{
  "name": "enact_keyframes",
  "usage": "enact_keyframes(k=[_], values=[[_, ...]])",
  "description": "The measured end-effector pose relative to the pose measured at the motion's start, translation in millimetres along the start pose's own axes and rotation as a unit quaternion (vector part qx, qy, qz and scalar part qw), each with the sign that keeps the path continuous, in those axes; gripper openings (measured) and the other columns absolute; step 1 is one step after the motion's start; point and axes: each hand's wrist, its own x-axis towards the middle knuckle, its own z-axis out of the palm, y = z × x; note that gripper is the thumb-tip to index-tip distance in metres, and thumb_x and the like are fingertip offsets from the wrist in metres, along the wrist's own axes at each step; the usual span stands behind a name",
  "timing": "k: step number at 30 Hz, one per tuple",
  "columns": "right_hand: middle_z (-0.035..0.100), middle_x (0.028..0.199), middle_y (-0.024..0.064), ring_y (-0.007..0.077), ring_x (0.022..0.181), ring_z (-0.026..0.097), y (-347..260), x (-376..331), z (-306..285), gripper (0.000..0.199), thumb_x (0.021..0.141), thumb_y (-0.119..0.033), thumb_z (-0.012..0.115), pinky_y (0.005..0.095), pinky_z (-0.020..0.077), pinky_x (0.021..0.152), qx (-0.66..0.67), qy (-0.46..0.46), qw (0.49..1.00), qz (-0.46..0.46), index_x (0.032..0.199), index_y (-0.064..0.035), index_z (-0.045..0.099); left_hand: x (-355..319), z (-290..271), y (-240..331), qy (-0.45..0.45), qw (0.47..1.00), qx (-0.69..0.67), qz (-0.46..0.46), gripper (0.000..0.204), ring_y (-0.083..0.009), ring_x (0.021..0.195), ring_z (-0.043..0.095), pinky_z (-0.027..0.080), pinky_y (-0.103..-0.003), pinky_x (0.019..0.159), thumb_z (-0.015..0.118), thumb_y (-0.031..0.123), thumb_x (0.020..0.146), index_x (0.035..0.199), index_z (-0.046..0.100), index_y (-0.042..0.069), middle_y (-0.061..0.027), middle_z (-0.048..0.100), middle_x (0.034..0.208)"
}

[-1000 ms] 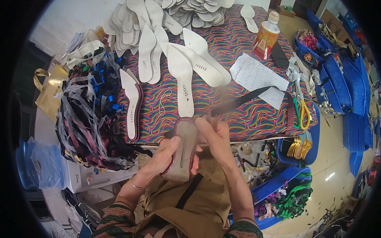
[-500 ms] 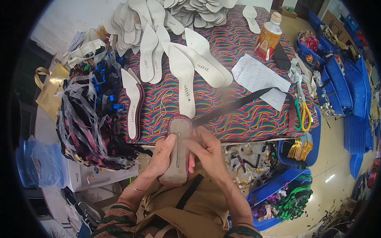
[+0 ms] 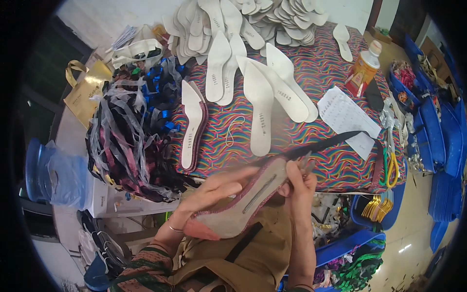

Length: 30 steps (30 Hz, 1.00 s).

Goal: The person sits at a workbench and assembles white shoe insoles with dark straps. They pick up an insole, align a strap along its edge, and press it down to secure it. The person repeats this process for multiple insoles, handling them one at a time.

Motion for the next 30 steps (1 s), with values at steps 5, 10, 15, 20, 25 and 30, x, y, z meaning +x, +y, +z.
enact_keyframes(k=[5,10,15,20,25,30], values=[[0.056,0.062,0.0001,0.0038,0.044,0.041,10.6,-8.5,19.5,0.019,0.095,-0.020,0.062,0.0219,0.0229,0.039,0.025,-0.001,0.998,0.065,0.083,-0.0052,0.063,11.4,-20.7,-11.0,0.020,0.933,0.162,0.322,0.018,-0.0357,0.102,0.059,0.038,-0.049,0.097,0.060,0.009,0.091,0.105,0.065,-0.001,-0.0167,0.063,0.110],[0.054,0.063,0.0001,0.0052,0.052,0.041,12.8,-10.3,22.9,0.020,0.092,-0.013,0.062,0.0230,0.0294,0.047,-0.193,-0.078,0.977,0.036,0.078,0.0003,0.063,-12.6,-68.9,-7.3,0.200,0.928,0.076,0.304,0.021,-0.0253,0.083,0.060,0.042,-0.050,0.093,0.057,0.014,0.093,0.077,0.057,0.001,-0.0102,0.065,0.085],[0.053,0.065,0.0045,0.0086,0.057,0.039,11.6,8.0,16.3,0.011,0.088,-0.006,0.064,0.0257,0.0327,0.051,-0.445,-0.074,0.879,-0.157,0.084,0.0040,0.062,-27.5,-113.6,-1.2,0.403,0.910,-0.058,0.082,0.029,-0.0143,0.086,0.066,0.050,-0.027,0.081,0.055,0.009,0.094,0.116,0.062,-0.008,-0.0114,0.069,0.104],[0.059,0.070,0.0126,0.0238,0.062,0.054,6.4,50.0,28.2,0.016,0.088,-0.012,0.062,0.0348,0.0408,0.058,-0.550,-0.003,0.798,-0.247,0.086,0.0036,0.062,-9.3,-118.3,-35.9,0.509,0.760,0.395,0.090,0.037,-0.0179,0.090,0.058,0.048,-0.030,0.080,0.063,0.002,0.084,0.120,0.060,-0.003,-0.0114,0.059,0.101],[0.062,0.075,0.0179,0.0357,0.072,0.060,8.7,95.7,38.5,0.026,0.085,-0.023,0.063,0.0406,0.0450,0.066,-0.673,-0.024,0.728,-0.128,0.087,0.0032,0.064,16.1,-78.1,-20.7,0.457,0.779,0.369,0.221,0.034,-0.0185,0.088,0.058,0.047,-0.030,0.080,0.062,-0.001,0.082,0.117,0.061,-0.001,-0.0107,0.059,0.103],[0.062,0.073,0.0049,0.0111,0.059,0.055,17.8,111.2,27.2,0.020,0.087,-0.016,0.065,0.0275,0.0400,0.052,-0.350,-0.055,0.932,-0.083,0.090,0.0041,0.064,38.1,-45.1,-18.7,0.291,0.948,0.051,0.120,0.032,-0.0155,0.096,0.059,0.048,-0.028,0.084,0.061,0.010,0.091,0.121,0.060,-0.002,-0.0099,0.060,0.113]])
